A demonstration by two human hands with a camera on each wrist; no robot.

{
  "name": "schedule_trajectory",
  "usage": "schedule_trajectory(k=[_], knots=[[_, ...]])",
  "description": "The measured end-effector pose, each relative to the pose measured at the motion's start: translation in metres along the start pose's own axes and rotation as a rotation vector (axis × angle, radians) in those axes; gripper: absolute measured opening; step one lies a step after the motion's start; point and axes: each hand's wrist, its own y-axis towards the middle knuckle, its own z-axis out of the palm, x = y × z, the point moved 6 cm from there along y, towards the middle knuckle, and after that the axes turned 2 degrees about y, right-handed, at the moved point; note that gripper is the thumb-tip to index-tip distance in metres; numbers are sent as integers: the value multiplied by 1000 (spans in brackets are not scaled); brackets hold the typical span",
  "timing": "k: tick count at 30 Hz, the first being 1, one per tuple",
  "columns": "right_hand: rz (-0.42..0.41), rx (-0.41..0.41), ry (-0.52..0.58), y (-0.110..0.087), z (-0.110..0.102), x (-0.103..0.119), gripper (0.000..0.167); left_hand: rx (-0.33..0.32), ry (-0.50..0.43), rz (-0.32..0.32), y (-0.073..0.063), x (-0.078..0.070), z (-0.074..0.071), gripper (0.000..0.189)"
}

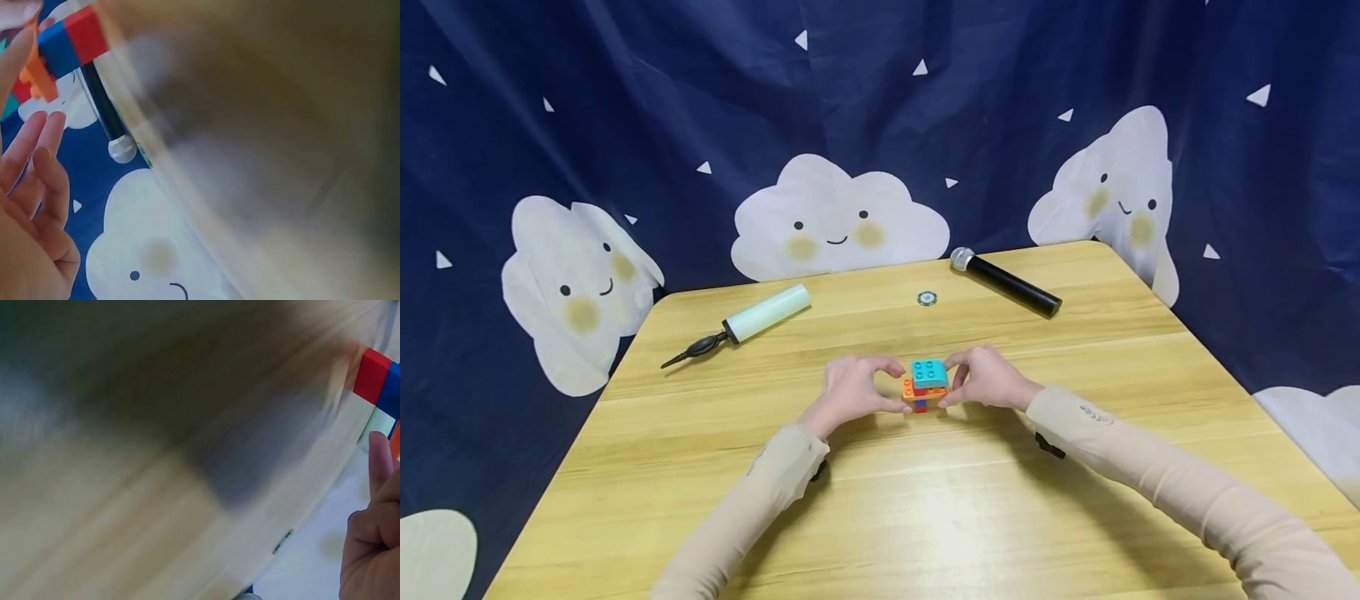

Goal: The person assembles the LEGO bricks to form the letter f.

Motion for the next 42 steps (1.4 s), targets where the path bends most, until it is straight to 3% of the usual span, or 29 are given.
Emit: schedule_trajectory(k=[5,12,17,23,29,34,38,42], knots=[[6,-36,61,-2,0,1,54,-54,65,70,-4,-5,-2,47],[29,-55,105,-3,3,1,39,-68,99,72,-3,-8,-3,41],[45,-60,146,-4,3,0,40,-90,153,95,-4,-10,-4,37],[147,-53,303,-7,3,-8,49,-140,240,177,-6,-15,-5,34],[225,-68,420,-5,4,-15,41,-173,312,260,-7,-21,-4,28],[252,-56,441,-3,5,-17,38,-138,259,270,-4,-24,-1,24],[243,-49,426,-3,6,-19,36,-64,220,209,0,-21,3,25],[224,-36,421,-5,11,-21,28,1,240,180,4,-19,8,22]])
